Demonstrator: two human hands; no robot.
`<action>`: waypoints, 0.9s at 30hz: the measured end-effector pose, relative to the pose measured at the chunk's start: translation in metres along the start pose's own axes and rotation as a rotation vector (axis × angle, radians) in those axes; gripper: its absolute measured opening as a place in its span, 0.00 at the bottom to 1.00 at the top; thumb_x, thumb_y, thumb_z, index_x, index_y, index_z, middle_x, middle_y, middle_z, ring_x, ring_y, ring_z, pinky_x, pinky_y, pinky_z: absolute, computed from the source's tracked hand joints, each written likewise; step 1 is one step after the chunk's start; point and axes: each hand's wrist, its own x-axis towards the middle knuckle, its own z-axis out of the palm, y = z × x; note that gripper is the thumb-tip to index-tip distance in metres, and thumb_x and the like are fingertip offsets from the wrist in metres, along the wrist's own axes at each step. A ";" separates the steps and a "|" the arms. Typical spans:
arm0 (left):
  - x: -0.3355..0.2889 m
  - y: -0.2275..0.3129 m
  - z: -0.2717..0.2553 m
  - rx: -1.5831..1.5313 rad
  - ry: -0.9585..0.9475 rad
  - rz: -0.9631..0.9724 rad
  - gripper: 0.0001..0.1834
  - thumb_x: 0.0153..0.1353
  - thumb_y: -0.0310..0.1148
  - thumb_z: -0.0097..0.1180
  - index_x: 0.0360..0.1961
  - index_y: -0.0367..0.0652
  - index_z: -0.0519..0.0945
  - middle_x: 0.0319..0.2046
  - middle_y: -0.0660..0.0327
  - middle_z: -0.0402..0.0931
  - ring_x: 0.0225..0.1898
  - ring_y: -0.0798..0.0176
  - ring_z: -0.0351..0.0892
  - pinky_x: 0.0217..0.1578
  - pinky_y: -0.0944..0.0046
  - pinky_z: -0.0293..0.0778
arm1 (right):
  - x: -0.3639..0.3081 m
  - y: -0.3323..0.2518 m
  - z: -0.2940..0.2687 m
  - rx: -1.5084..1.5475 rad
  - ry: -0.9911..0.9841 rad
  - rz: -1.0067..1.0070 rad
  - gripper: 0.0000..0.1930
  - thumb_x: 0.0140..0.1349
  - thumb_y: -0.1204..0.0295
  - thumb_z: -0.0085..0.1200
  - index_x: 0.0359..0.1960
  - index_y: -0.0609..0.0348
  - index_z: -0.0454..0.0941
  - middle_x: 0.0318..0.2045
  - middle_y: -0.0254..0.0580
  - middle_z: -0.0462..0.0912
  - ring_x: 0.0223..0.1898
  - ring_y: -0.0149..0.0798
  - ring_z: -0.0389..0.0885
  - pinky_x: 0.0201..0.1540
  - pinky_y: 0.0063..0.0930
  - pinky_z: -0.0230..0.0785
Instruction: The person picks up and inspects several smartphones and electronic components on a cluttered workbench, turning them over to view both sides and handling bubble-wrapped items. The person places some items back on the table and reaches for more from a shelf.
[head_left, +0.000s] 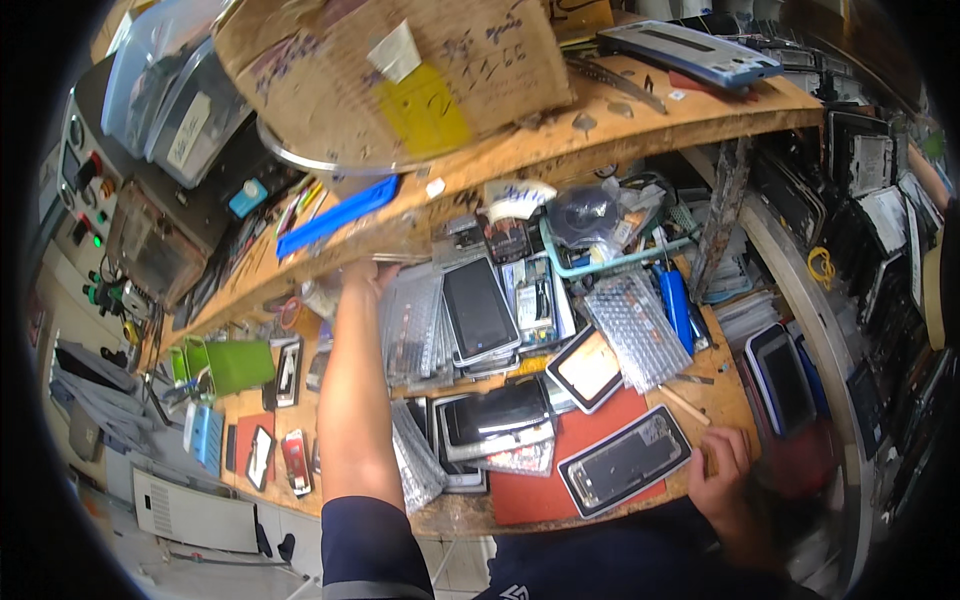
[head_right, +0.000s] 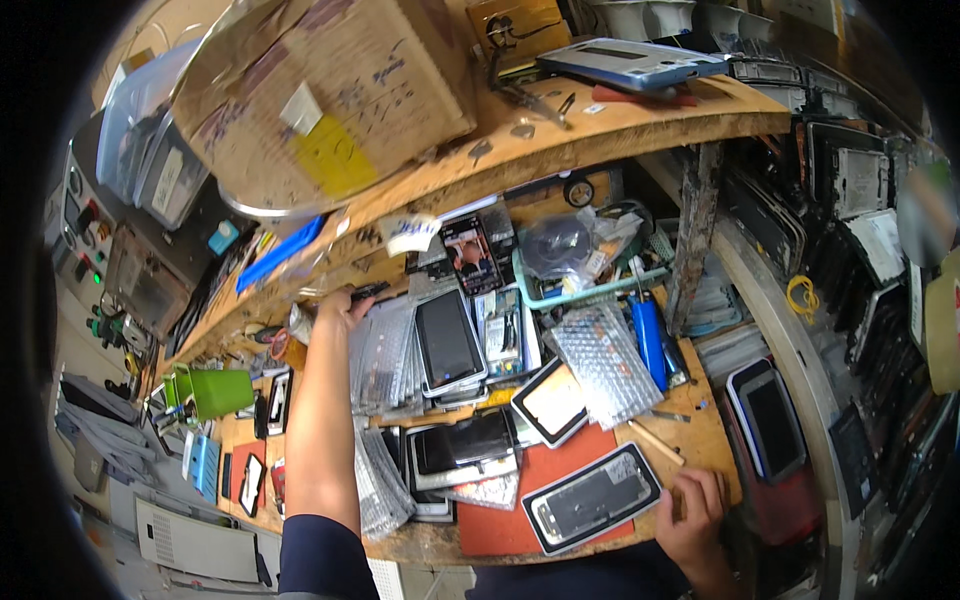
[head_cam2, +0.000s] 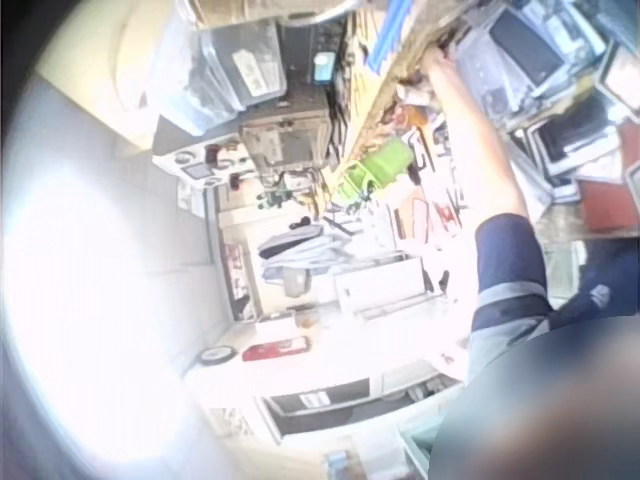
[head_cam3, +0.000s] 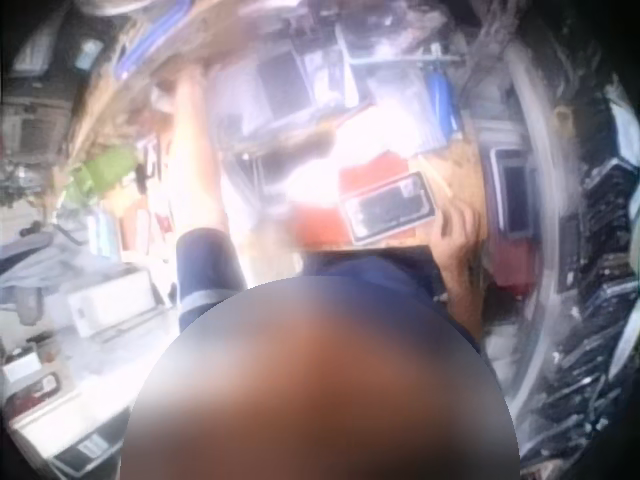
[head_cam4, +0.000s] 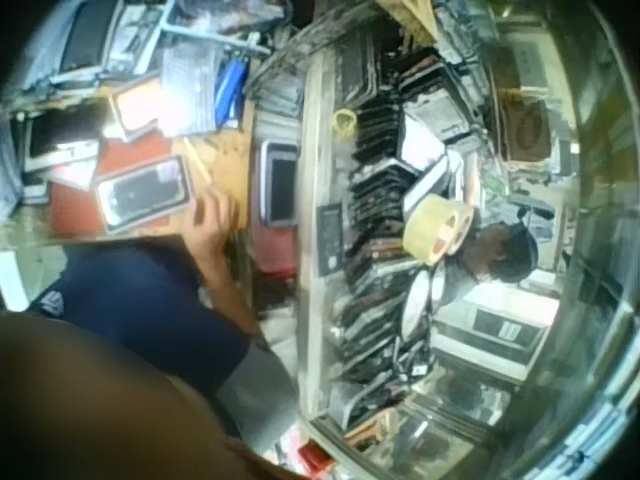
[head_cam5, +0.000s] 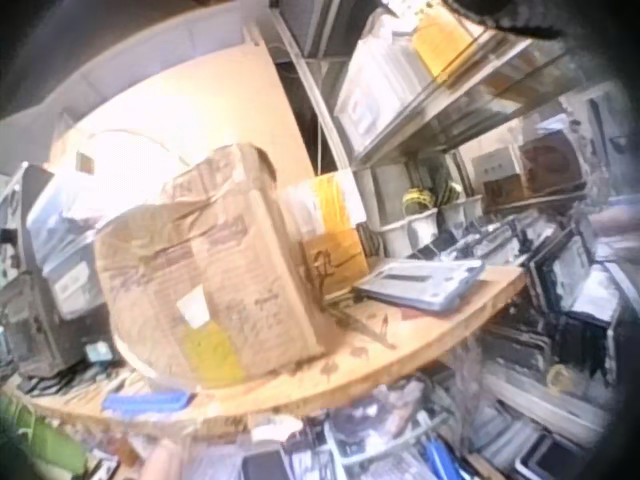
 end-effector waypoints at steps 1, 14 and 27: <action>0.010 0.000 0.004 -0.051 -0.016 -0.063 0.15 0.76 0.33 0.47 0.59 0.41 0.75 0.54 0.49 0.79 0.47 0.49 0.84 0.35 0.57 0.91 | -0.006 0.003 0.002 -0.003 0.020 0.011 0.10 0.52 0.81 0.59 0.37 0.65 0.77 0.39 0.53 0.78 0.41 0.59 0.77 0.45 0.49 0.69; 0.033 -0.038 -0.006 0.212 0.049 0.062 0.16 0.74 0.33 0.50 0.59 0.40 0.75 0.55 0.46 0.78 0.51 0.45 0.82 0.42 0.53 0.86 | -0.014 0.011 0.014 -0.127 0.011 -0.049 0.05 0.53 0.80 0.50 0.32 0.61 0.72 0.32 0.50 0.76 0.32 0.55 0.74 0.37 0.49 0.66; 0.007 -0.054 0.002 0.574 0.104 0.294 0.18 0.71 0.33 0.52 0.59 0.39 0.76 0.56 0.44 0.78 0.54 0.40 0.79 0.48 0.48 0.82 | -0.023 0.017 0.018 -0.150 0.007 -0.037 0.03 0.57 0.75 0.49 0.31 0.60 0.73 0.31 0.49 0.76 0.32 0.56 0.75 0.39 0.52 0.67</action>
